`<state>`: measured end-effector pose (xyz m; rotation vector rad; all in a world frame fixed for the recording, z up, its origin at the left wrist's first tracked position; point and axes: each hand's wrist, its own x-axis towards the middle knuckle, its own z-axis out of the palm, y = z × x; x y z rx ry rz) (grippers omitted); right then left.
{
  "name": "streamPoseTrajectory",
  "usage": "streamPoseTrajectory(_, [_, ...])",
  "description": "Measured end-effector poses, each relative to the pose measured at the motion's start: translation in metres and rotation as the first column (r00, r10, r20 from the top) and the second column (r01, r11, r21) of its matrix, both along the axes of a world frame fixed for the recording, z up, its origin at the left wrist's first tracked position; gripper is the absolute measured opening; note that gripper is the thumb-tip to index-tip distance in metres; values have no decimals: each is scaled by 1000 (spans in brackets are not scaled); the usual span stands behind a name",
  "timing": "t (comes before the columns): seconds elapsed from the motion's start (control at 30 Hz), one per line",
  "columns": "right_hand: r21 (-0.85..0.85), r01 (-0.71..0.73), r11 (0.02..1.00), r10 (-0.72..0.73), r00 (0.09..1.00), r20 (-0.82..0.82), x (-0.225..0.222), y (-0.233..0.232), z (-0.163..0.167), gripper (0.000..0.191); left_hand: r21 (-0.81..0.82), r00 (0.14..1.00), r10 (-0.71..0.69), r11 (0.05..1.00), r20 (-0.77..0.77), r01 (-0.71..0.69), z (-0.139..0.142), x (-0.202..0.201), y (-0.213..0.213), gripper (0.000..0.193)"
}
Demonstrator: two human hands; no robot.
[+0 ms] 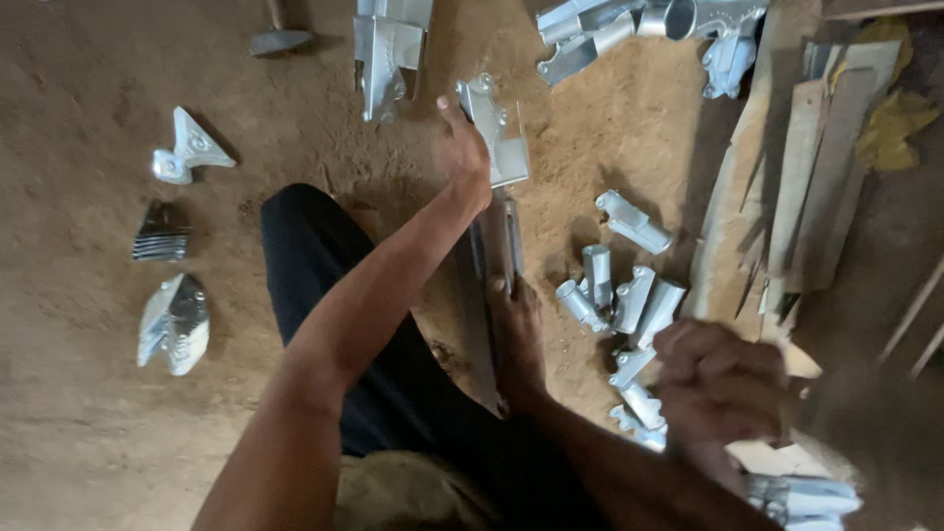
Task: The person sits on the workshop ground and hammers galvanized sheet metal fittings over a metal pipe using a wooden mallet to bend and shape them, placing finished pieces aside and picking up new ones one at a time.
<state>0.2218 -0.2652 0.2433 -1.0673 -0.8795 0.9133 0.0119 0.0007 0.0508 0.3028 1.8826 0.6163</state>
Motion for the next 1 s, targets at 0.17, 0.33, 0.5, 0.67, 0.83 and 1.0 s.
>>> streamPoseTrajectory(0.17, [197, 17, 980, -84, 938, 337, 6, 19, -9, 29, 46, 999, -44, 998, 6, 44, 8, -4, -4, 88])
streamPoseTrajectory(0.33, [110, 36, 993, -41, 998, 44, 24, 5, -13, 26, 24, 990, 48, 998, 132, -52, 22, -7, -4, 85])
streamPoseTrajectory(0.5, [-198, 11, 980, 86, 876, 475, -1, -8, -62, 24, -174, 988, 70, 984, 140, -45, 27, 0, 7, 99])
streamPoseTrajectory(0.67, [-527, 219, 821, 404, 429, 808, -18, -6, -117, 14, -40, 990, 93, 995, 110, -89, 7, -3, 8, 97])
streamPoseTrajectory(0.83, [-336, 102, 936, 143, 763, 630, -11, -15, -151, 38, -48, 951, 173, 985, 255, -166, -26, -9, 6, 88])
streamPoseTrajectory(1.0, [-804, 136, 580, -51, 990, 130, -8, -20, -186, 41, -112, 796, 227, 974, 561, -198, -37, -12, 6, 77])
